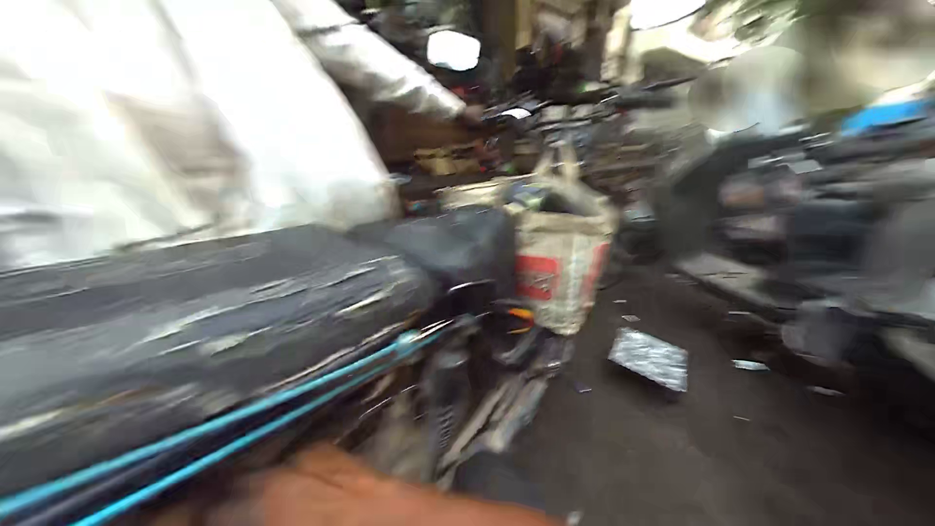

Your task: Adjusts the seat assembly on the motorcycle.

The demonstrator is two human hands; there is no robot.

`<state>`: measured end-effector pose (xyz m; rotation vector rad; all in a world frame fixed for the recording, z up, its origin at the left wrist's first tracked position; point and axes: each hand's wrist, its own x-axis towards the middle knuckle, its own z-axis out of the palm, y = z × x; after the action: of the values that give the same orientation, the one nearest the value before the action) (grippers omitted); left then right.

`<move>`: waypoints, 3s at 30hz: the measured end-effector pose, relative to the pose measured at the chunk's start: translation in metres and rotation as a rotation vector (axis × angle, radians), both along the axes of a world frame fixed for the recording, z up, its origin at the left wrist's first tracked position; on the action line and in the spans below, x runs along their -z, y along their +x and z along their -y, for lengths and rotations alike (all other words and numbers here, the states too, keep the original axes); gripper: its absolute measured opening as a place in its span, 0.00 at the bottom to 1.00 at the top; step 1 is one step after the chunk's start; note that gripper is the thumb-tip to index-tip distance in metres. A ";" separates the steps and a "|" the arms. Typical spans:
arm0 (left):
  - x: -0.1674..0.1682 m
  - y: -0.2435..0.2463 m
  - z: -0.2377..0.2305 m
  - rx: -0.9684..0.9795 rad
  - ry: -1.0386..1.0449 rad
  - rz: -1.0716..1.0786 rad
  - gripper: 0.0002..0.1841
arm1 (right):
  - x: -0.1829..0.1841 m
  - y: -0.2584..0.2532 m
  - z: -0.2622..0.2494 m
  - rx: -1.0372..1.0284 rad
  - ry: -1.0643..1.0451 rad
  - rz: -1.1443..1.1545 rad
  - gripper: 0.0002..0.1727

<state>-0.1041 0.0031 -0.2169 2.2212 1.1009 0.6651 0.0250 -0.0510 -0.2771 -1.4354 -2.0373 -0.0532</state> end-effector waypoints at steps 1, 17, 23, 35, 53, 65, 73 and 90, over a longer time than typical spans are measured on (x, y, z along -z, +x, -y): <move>0.007 0.006 -0.005 -0.147 0.004 0.018 0.31 | 0.006 -0.017 0.017 -0.164 -0.037 0.062 0.33; 0.026 -0.025 -0.053 0.066 -0.048 0.124 0.05 | 0.030 0.046 0.010 -0.053 -0.416 -1.081 0.23; 0.028 -0.017 -0.048 -0.019 -0.026 -0.014 0.05 | 0.033 0.034 -0.006 -0.036 -0.333 -1.106 0.17; 0.047 -0.058 -0.020 -0.164 0.539 -0.095 0.19 | 0.029 0.014 -0.019 0.197 -0.023 -0.569 0.20; 0.073 -0.017 -0.030 -0.164 0.447 0.279 0.11 | 0.025 0.019 -0.037 0.119 0.088 -0.424 0.13; 0.081 -0.012 -0.032 -0.248 0.205 0.570 0.08 | 0.029 0.017 -0.041 0.100 -0.121 -1.026 0.08; 0.085 -0.013 -0.027 -0.173 0.534 0.242 0.14 | 0.035 0.016 -0.045 0.056 -0.096 -1.155 0.07; 0.084 0.008 -0.026 -0.279 0.355 0.476 0.11 | 0.056 0.005 -0.055 0.047 -0.155 -1.028 0.07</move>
<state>-0.0959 0.0287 -0.3011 2.0295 1.1092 1.5201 0.0304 0.0038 -0.3333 -1.2074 -1.1624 0.6925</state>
